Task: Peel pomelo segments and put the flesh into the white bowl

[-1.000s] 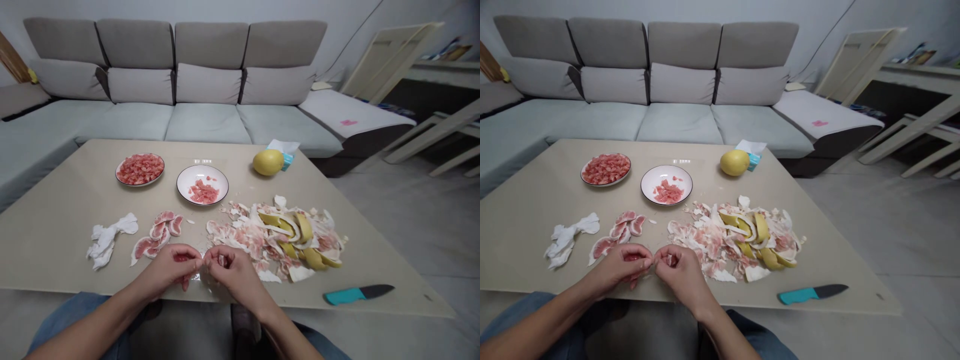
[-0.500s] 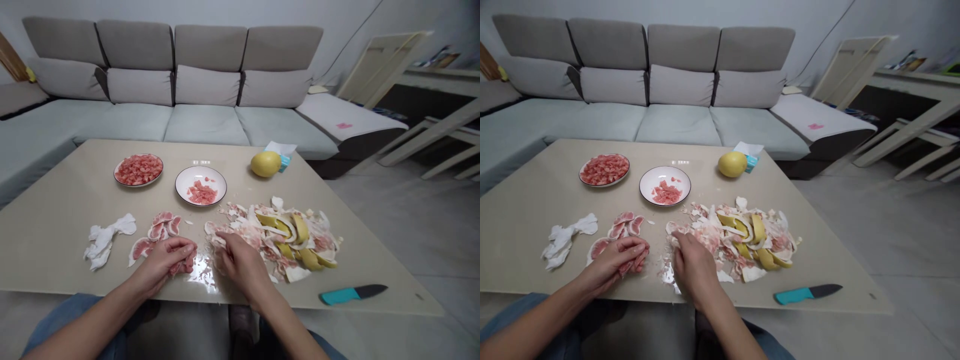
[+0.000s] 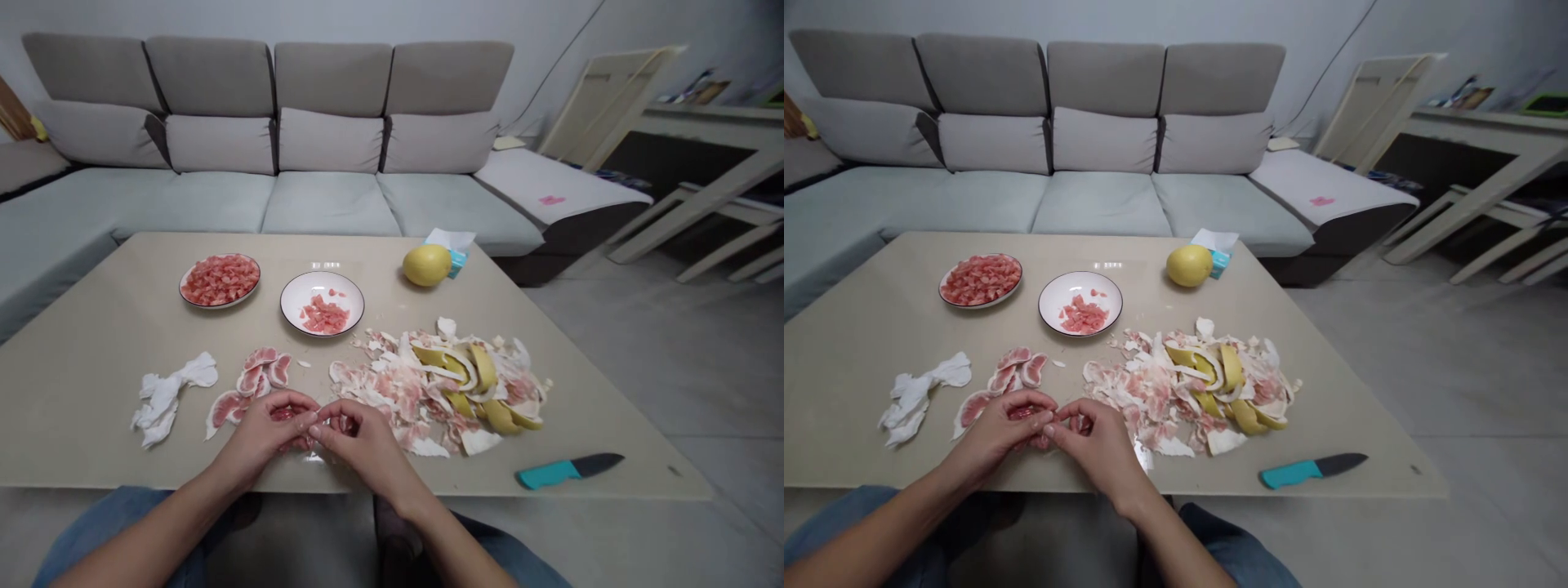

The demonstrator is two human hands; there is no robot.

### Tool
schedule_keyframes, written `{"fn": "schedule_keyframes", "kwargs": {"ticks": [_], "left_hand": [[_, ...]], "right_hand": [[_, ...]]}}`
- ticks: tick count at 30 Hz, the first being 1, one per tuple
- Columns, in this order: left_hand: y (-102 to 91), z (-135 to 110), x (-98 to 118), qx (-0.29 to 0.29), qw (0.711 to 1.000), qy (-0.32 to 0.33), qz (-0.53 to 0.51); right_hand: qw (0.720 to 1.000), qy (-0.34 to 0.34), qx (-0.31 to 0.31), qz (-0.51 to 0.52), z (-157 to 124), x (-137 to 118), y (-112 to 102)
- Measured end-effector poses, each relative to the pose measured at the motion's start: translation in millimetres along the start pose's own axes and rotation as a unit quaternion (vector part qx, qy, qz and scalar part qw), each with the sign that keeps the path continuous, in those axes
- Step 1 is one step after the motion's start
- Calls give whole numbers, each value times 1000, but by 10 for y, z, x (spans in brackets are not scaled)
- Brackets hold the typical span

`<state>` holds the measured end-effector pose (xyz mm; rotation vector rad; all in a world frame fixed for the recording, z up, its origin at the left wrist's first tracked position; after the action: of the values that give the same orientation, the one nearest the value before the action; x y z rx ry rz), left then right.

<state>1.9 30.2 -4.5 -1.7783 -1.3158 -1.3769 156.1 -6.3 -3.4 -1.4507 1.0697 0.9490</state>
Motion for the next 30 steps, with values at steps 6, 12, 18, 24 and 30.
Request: {"fn": "schedule_keyframes", "kwargs": {"ticks": [6,12,18,24,30], "left_hand": [[-40,5,-19,24,991,100,90],[-4,-12,4,-13,993,98,56],[-2,6,29,-3,992,92,83],[-24,-9,16,2,989,101,105],[-22,-16,16,12,999,44,28]], "right_hand": [[999,32,-5,35,-12,-41,-17],[983,78,-67,152,-3,-25,-45],[989,87,-20,117,-10,-39,-71],[978,97,-34,184,17,-14,-48],[931,94,-154,316,48,-54,-59]]}}
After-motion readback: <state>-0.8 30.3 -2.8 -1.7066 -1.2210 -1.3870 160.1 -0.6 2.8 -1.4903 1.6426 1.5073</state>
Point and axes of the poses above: each hand's wrist, its own z-axis towards the middle knuckle, its own y-axis out of the palm, x = y × z, the point moved 2 cm from there along z, towards the middle knuckle, and after that the axes turned 1 degree about x, right-handed, at the moved point
